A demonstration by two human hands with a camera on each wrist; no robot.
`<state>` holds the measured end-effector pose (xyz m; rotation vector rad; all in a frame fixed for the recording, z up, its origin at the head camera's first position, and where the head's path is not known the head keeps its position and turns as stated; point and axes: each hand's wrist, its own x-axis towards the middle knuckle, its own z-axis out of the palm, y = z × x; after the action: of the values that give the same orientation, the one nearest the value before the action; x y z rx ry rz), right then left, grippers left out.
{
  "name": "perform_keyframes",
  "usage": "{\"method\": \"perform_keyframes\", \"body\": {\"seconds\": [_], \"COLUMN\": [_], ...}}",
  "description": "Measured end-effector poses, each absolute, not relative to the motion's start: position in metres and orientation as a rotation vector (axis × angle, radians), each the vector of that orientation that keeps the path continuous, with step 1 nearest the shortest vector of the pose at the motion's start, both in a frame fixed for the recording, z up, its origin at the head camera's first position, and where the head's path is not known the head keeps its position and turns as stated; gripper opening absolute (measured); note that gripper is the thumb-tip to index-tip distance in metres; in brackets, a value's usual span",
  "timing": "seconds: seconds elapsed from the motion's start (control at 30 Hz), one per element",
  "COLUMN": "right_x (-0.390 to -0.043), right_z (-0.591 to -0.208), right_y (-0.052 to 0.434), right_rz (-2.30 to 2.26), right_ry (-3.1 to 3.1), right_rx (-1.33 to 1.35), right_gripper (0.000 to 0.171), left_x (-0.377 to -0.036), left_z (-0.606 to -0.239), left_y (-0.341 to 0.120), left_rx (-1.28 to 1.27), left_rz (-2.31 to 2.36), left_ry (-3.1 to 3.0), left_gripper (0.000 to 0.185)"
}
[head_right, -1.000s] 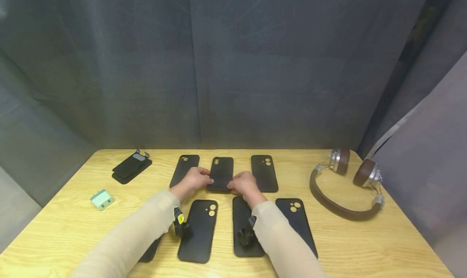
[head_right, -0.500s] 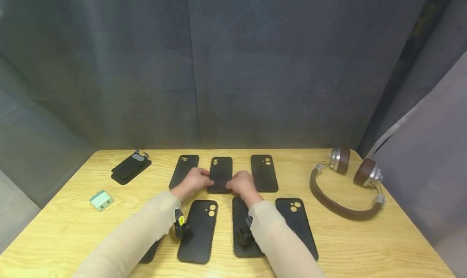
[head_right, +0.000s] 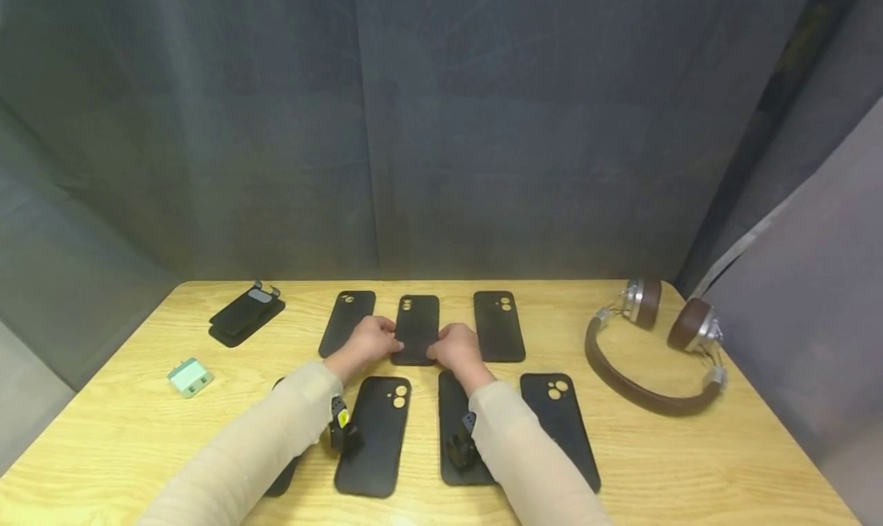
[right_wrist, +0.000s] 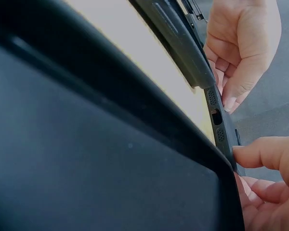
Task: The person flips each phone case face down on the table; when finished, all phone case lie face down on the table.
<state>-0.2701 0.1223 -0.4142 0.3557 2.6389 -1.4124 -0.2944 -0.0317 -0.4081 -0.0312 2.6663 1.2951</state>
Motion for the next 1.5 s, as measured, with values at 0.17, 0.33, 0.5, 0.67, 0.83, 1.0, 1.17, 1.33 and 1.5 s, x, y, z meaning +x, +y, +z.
{"method": "perform_keyframes", "body": {"seconds": [0.17, 0.33, 0.5, 0.67, 0.83, 1.0, 1.17, 1.33, 1.5], "right_x": [-0.27, -0.269, -0.265, -0.261, -0.259, -0.256, -0.253, -0.251, -0.25], "right_z": [-0.413, -0.412, -0.408, -0.4, -0.39, -0.383, -0.38, -0.377, -0.376], "right_y": [0.122, 0.122, 0.124, 0.132, 0.142, 0.154, 0.17, 0.186, 0.203], "right_rz": [-1.409, -1.439, -1.513, -1.556, -1.6, -1.652, -1.67, -1.702, -1.72], "right_ry": [2.653, 2.627, 2.577, 2.574, 2.581, 2.551, 2.555, 2.554, 2.548], "right_rx": [0.349, 0.364, 0.409, 0.416, 0.41, 0.421, 0.401, 0.389, 0.406], "right_gripper": [0.029, 0.026, 0.024, 0.027, 0.03, 0.034, 0.041, 0.044, 0.046], "left_x": [-0.296, -0.297, -0.297, -0.297, -0.295, -0.291, -0.288, -0.285, -0.282], "left_z": [-0.408, -0.41, -0.41, -0.406, -0.401, -0.398, -0.397, -0.396, -0.395], "left_y": [-0.033, -0.034, -0.034, -0.03, -0.02, -0.004, 0.01, 0.023, 0.034], "left_rx": [-0.008, -0.043, -0.122, -0.105, -0.055, -0.01, 0.077, 0.158, 0.194], "left_rz": [1.292, 1.306, 1.408, 1.482, 1.593, 1.762, 1.885, 1.891, 1.853], "left_ry": [2.675, 2.655, 2.648, 2.719, 2.704, 2.631, 2.471, 2.378, 2.378], "left_gripper": [0.039, 0.039, 0.041, 0.038, 0.036, 0.036, 0.037, 0.041, 0.043]}}
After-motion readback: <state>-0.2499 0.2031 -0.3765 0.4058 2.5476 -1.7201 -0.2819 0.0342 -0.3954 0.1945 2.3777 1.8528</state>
